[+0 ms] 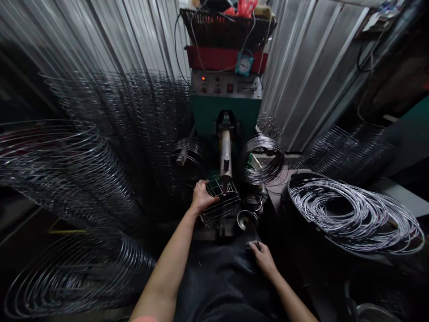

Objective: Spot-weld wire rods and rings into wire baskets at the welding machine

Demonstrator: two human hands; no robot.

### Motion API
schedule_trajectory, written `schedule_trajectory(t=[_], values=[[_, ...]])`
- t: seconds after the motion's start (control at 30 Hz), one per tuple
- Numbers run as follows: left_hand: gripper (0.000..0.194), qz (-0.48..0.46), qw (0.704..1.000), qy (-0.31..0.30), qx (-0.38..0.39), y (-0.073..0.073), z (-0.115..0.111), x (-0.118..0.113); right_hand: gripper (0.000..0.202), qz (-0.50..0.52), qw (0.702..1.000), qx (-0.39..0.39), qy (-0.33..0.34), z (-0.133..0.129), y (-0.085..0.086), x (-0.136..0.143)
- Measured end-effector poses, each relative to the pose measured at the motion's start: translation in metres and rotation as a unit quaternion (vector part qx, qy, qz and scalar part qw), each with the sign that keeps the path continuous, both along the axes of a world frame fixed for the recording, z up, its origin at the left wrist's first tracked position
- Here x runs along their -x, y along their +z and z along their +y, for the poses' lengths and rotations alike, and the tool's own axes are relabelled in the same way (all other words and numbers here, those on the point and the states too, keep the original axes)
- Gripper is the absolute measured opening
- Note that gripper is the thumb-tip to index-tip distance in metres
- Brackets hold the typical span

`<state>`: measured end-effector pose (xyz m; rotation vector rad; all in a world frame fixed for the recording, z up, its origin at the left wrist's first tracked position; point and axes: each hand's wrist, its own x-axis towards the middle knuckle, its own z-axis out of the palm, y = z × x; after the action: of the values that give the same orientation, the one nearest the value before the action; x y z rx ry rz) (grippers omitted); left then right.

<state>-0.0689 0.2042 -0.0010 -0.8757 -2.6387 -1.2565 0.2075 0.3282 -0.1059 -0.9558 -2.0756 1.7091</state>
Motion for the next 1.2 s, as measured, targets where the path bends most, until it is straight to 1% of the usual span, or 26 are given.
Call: schedule_trajectory(t=[0.13,0.2,0.33,0.4,0.5,0.63,0.7,0.8,0.93,1.03,1.13,1.2], values=[[0.066,-0.014,1.0,-0.025,-0.003,-0.005,-0.001,0.005,0.051,-0.02,0.999,0.012,-0.022,-0.002,-0.002,-0.002],[0.068,-0.031,0.999,-0.035,-0.003,-0.006,-0.001,0.008,0.048,-0.029,0.999,0.021,-0.03,-0.003,-0.002,-0.002],[0.07,-0.077,0.995,-0.06,-0.013,-0.008,0.001,0.011,0.044,-0.024,0.999,0.038,-0.023,-0.004,-0.001,0.001],[0.069,-0.084,0.994,-0.057,-0.025,-0.009,0.001,0.01,0.045,-0.011,0.999,0.034,-0.013,-0.004,-0.002,0.002],[0.068,-0.064,0.996,-0.039,-0.039,-0.009,0.0,0.007,0.048,-0.004,1.0,0.022,0.0,-0.003,-0.005,0.001],[0.071,-0.017,0.999,-0.025,-0.012,-0.001,-0.001,0.002,0.051,-0.003,1.0,0.017,0.004,-0.003,-0.008,-0.003],[0.07,-0.016,0.999,-0.03,0.004,0.002,-0.001,0.001,0.052,-0.003,1.0,0.015,0.006,-0.002,-0.008,-0.004],[0.067,-0.025,0.999,-0.036,0.016,0.002,0.001,0.003,0.052,-0.005,1.0,0.013,0.007,-0.001,-0.007,-0.004],[0.067,-0.009,0.999,-0.049,0.015,-0.001,0.004,0.008,0.051,-0.005,1.0,0.011,0.011,-0.002,-0.002,-0.003],[0.069,-0.022,0.998,-0.066,0.013,0.002,0.002,0.008,0.049,-0.009,1.0,0.01,0.02,-0.007,0.005,-0.006],[0.072,-0.054,0.993,-0.101,0.006,0.002,-0.007,-0.002,0.046,-0.012,0.998,0.008,0.054,-0.014,0.014,-0.011],[0.076,-0.058,0.991,-0.124,0.001,-0.001,-0.015,-0.014,0.045,-0.012,0.997,0.007,0.073,-0.016,0.022,-0.014]])
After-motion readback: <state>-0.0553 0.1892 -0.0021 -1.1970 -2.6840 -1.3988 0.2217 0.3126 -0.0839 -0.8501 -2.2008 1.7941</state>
